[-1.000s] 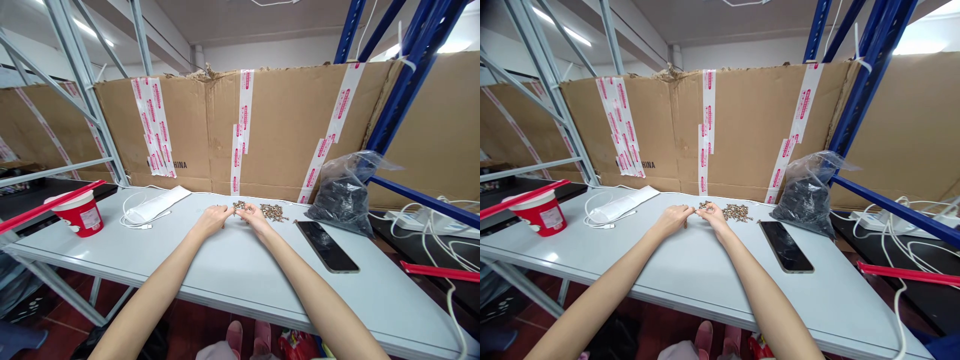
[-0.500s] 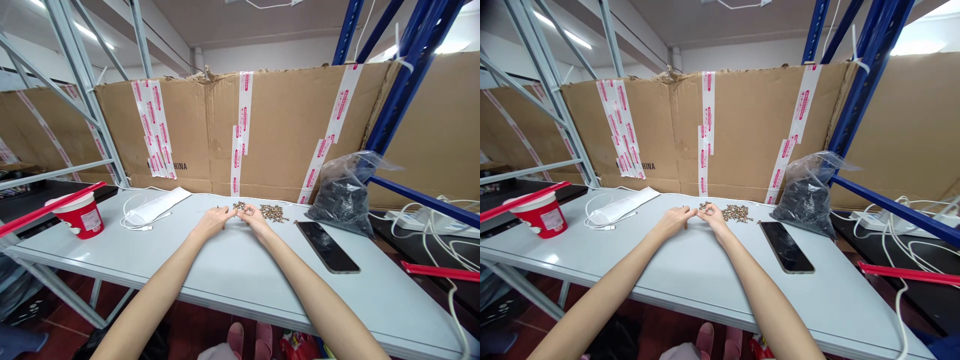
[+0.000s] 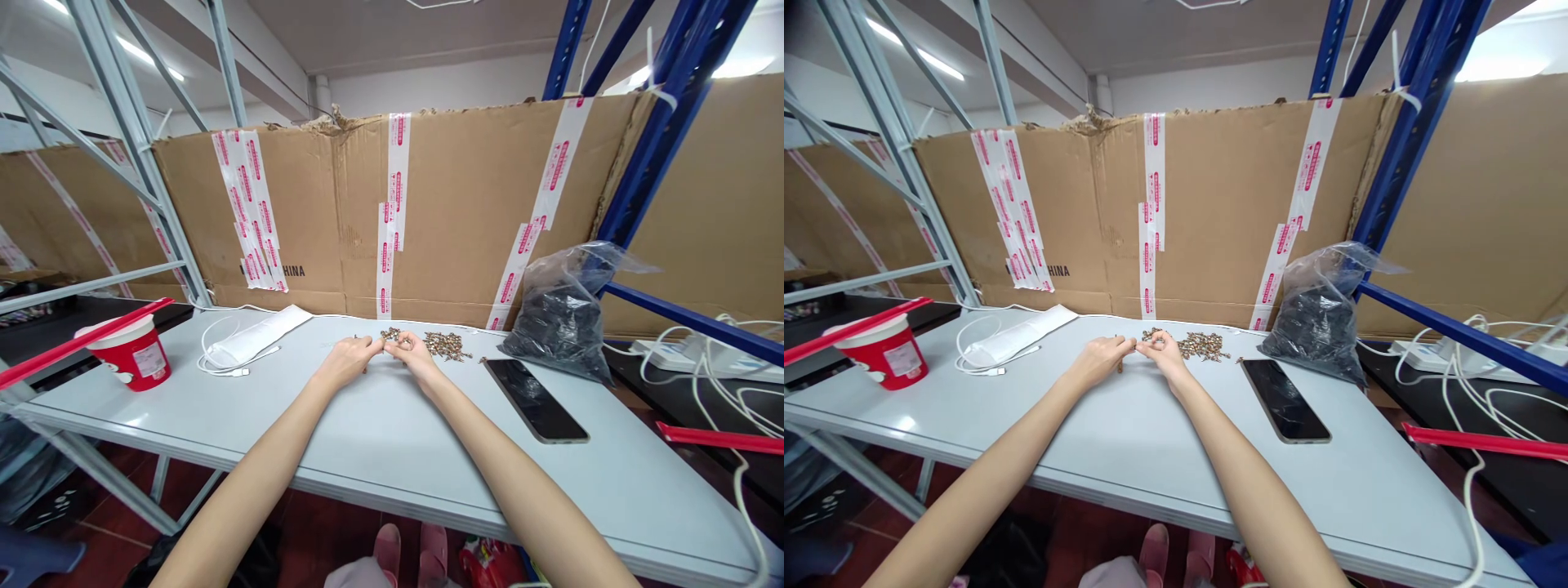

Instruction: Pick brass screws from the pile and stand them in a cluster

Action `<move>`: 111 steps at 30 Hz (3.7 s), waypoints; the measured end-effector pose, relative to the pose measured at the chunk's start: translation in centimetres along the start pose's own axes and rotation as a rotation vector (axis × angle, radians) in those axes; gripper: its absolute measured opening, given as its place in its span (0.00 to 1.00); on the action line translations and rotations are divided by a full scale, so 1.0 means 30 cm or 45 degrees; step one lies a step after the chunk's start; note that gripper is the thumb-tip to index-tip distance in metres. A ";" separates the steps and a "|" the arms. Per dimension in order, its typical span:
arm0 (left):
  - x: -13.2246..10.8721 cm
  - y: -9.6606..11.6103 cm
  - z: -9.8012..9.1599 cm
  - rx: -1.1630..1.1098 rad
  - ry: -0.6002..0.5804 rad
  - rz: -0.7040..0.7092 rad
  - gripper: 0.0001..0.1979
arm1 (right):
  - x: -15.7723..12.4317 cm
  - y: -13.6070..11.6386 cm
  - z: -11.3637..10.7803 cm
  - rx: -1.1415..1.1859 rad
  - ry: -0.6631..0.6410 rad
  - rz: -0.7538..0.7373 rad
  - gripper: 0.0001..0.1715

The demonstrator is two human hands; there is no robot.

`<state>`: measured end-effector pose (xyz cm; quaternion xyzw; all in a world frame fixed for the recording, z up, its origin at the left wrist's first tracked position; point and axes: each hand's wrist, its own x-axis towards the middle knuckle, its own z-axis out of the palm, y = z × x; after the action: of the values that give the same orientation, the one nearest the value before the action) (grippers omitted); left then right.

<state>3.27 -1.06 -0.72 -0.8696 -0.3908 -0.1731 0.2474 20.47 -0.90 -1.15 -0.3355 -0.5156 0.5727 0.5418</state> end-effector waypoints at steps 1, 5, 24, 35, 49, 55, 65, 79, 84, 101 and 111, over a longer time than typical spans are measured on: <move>-0.001 -0.001 0.002 0.016 0.001 0.002 0.09 | -0.001 0.000 0.001 0.006 -0.005 0.002 0.28; 0.002 0.002 -0.002 0.057 0.006 -0.033 0.12 | -0.009 -0.001 0.005 0.021 -0.032 -0.002 0.27; 0.006 0.014 -0.019 0.010 -0.013 -0.045 0.16 | -0.007 0.000 0.001 0.014 0.021 -0.004 0.26; 0.011 0.014 -0.016 0.014 -0.055 -0.048 0.17 | 0.001 0.016 -0.001 0.008 -0.003 -0.008 0.26; 0.007 0.014 -0.017 -0.121 -0.104 -0.115 0.17 | 0.017 0.032 -0.005 -0.041 0.021 -0.117 0.26; 0.009 0.014 -0.016 -0.080 -0.085 -0.077 0.13 | 0.013 0.023 -0.005 -0.062 0.053 -0.101 0.26; 0.000 -0.004 0.009 -0.246 0.000 -0.139 0.16 | 0.013 0.011 -0.003 -0.051 0.159 -0.105 0.29; -0.009 -0.009 0.023 -0.280 0.252 -0.046 0.10 | 0.014 0.010 0.000 -0.079 0.142 -0.071 0.29; -0.010 -0.008 0.002 -0.290 0.224 -0.057 0.11 | 0.024 0.029 -0.006 -0.125 0.077 -0.068 0.27; -0.022 -0.096 -0.076 -0.504 0.048 -0.425 0.11 | -0.031 -0.006 -0.079 -2.179 -0.122 -0.550 0.11; -0.040 -0.120 -0.067 -0.568 -0.253 -0.474 0.10 | -0.033 -0.006 -0.069 -2.152 -0.158 -0.555 0.13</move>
<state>-0.45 -0.84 1.39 -0.8285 -0.5181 -0.2110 -0.0250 22.66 -1.39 -1.66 -0.4870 -0.8487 -0.1005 0.1801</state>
